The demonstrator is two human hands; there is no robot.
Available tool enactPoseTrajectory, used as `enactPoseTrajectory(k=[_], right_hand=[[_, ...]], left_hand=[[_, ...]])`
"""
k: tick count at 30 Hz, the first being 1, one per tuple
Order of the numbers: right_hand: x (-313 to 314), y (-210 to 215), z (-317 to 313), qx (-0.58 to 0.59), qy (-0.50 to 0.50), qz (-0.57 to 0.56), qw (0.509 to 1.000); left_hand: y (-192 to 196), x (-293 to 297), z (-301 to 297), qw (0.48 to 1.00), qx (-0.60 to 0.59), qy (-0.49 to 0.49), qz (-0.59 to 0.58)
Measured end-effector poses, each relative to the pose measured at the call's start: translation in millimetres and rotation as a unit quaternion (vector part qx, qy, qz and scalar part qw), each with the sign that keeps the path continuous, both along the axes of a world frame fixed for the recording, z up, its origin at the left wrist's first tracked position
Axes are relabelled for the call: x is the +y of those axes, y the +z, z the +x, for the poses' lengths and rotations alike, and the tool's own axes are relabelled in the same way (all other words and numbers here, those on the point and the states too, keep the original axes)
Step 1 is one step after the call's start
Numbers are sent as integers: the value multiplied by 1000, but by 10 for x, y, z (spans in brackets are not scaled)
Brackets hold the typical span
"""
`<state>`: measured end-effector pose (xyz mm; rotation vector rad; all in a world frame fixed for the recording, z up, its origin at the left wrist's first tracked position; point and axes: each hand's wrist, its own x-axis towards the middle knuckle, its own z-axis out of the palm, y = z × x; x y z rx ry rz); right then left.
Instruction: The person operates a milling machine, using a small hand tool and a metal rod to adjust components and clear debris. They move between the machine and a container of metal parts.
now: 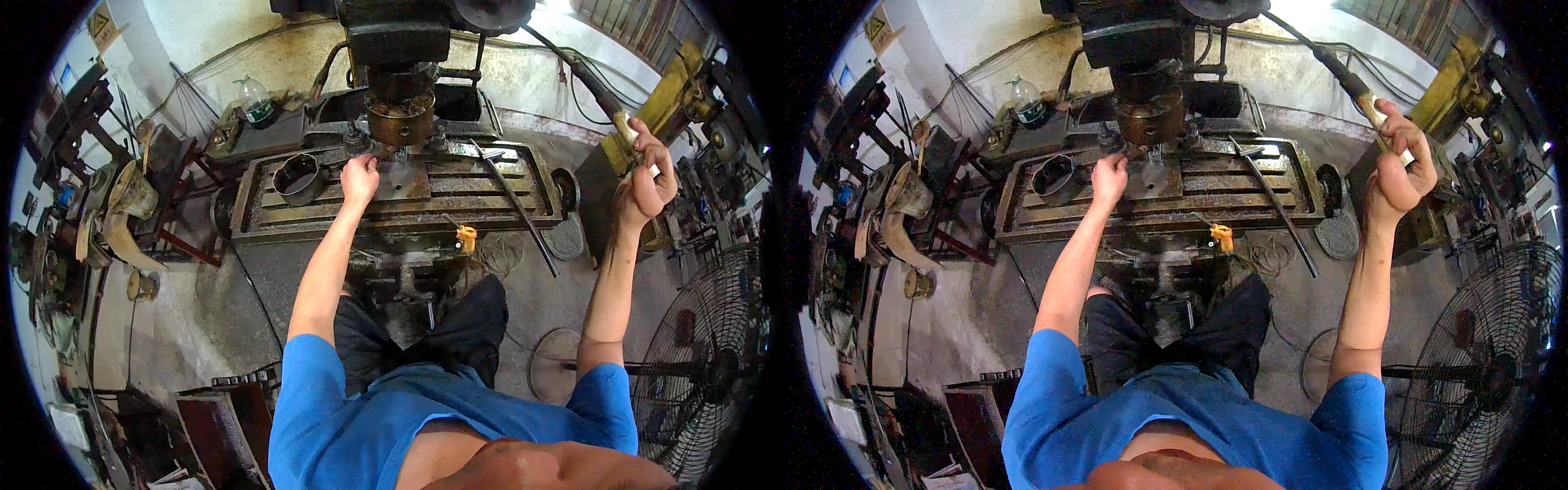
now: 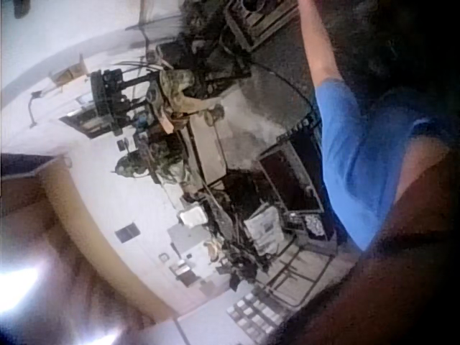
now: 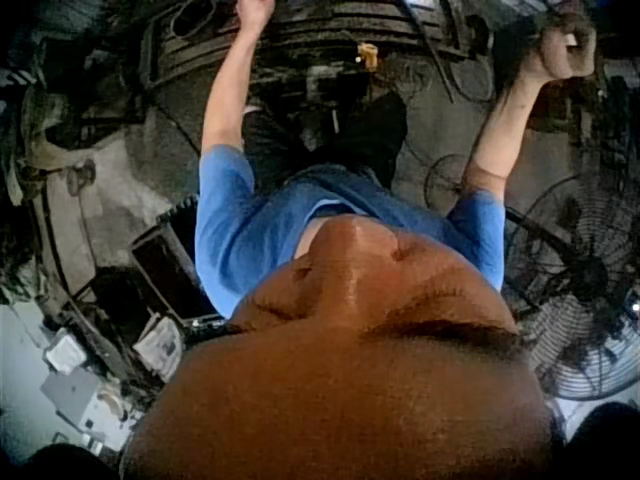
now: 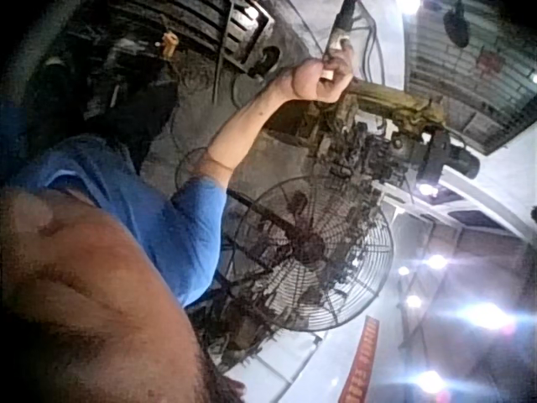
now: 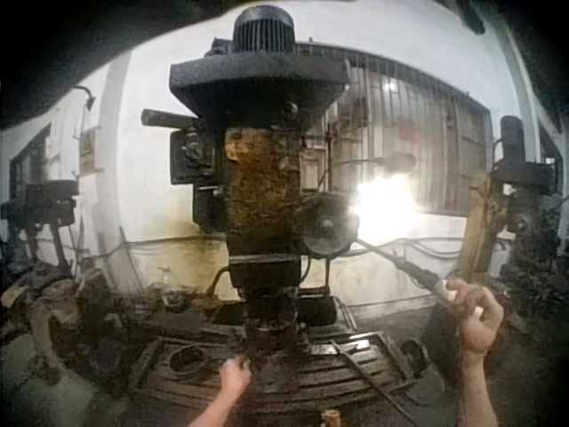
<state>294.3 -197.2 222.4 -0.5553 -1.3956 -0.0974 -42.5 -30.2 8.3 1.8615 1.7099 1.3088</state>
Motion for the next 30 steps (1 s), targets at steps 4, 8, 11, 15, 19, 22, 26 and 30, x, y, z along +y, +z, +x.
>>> enactPoseTrajectory(k=[4, 8, 11, 15, 19, 22, 26, 30], right_hand=[[-31, -70, -10, 9, 4, -9, 1000], [-50, -115, -47, 9, 13, -20, 1000], [-43, -179, -47, 16, 1, -20, 1000], [-41, -247, -35, 23, 22, -26, 999], [-30, -316, -58, 30, 9, -20, 999], [-36, -364, -48, 37, 22, -22, 999], [12, -453, -41, 38, 32, -6, 999], [19, -509, -75, 56, 21, -9, 998]], left_hand=[[-43, 16, -17, 1000, 8, -10, -12], [-44, 36, -85, 999, -8, -21, -31], [-40, -4, -139, 998, -26, -42, -47], [-56, -108, -279, 994, -26, -92, -54], [-73, -249, -374, 987, -78, -127, -55], [-29, -334, -413, 969, -162, -134, -133], [25, -405, -406, 977, -132, -117, -120], [-56, -368, -382, 984, -109, -124, -64]])
